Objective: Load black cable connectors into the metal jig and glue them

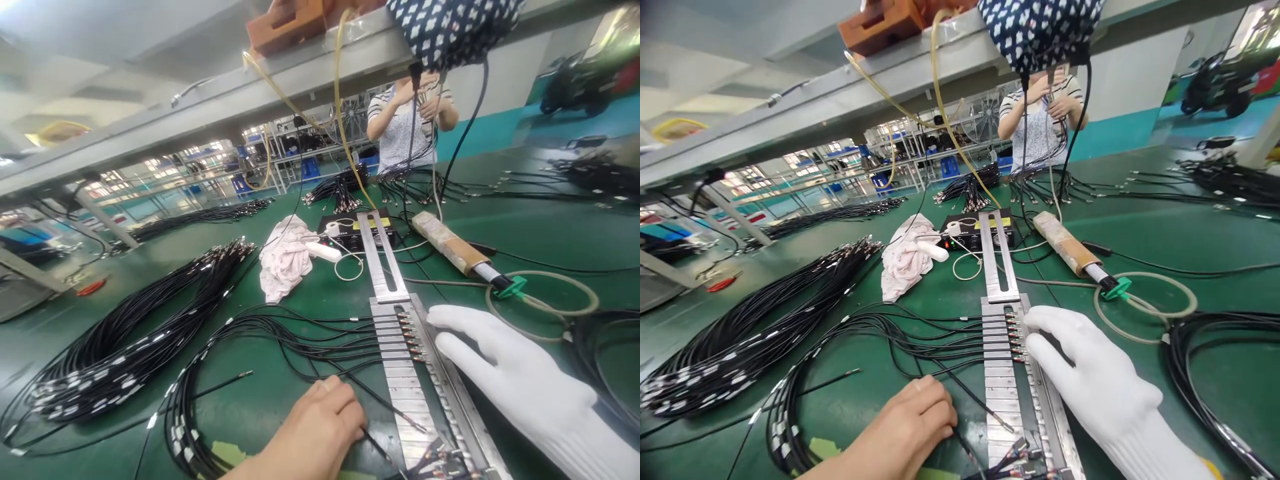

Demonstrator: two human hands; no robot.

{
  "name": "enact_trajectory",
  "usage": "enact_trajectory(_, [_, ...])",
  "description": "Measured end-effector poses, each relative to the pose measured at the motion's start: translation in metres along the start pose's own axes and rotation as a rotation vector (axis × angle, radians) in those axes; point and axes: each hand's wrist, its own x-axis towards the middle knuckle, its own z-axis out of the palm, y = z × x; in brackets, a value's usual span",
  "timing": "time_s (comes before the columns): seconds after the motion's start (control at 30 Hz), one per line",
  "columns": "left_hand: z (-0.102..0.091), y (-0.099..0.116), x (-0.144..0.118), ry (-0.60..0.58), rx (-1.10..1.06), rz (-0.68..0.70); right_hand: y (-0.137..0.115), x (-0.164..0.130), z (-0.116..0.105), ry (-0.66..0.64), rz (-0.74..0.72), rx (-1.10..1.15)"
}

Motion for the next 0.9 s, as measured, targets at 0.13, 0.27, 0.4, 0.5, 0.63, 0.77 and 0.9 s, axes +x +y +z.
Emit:
enact_trajectory(0.13, [0.005,0.009,0.002,0.063,-0.008,-0.028,0.0,-0.001,0.0,0.002,-0.015,-0.008])
enact_trajectory(0.27, [0.003,0.01,0.011,0.129,0.066,-0.025,-0.009,-0.001,-0.002,0.038,-0.055,0.003])
enact_trajectory(0.4, [0.0,0.01,0.019,0.162,0.146,-0.074,-0.021,0.003,-0.007,0.025,-0.043,0.009])
enact_trajectory(0.5, [-0.004,0.019,0.017,0.27,0.058,-0.054,-0.025,0.006,-0.008,0.047,-0.054,0.002])
enact_trajectory(0.63, [-0.006,0.037,0.013,0.447,-0.081,0.14,-0.027,0.006,-0.008,0.084,-0.098,-0.01])
enact_trajectory(0.77, [-0.004,0.042,0.022,0.512,-0.108,0.192,-0.027,0.006,-0.008,0.096,-0.099,-0.002])
enact_trajectory(0.9, [0.002,0.034,0.036,0.531,-0.162,0.047,-0.023,0.008,-0.01,0.106,-0.047,0.006])
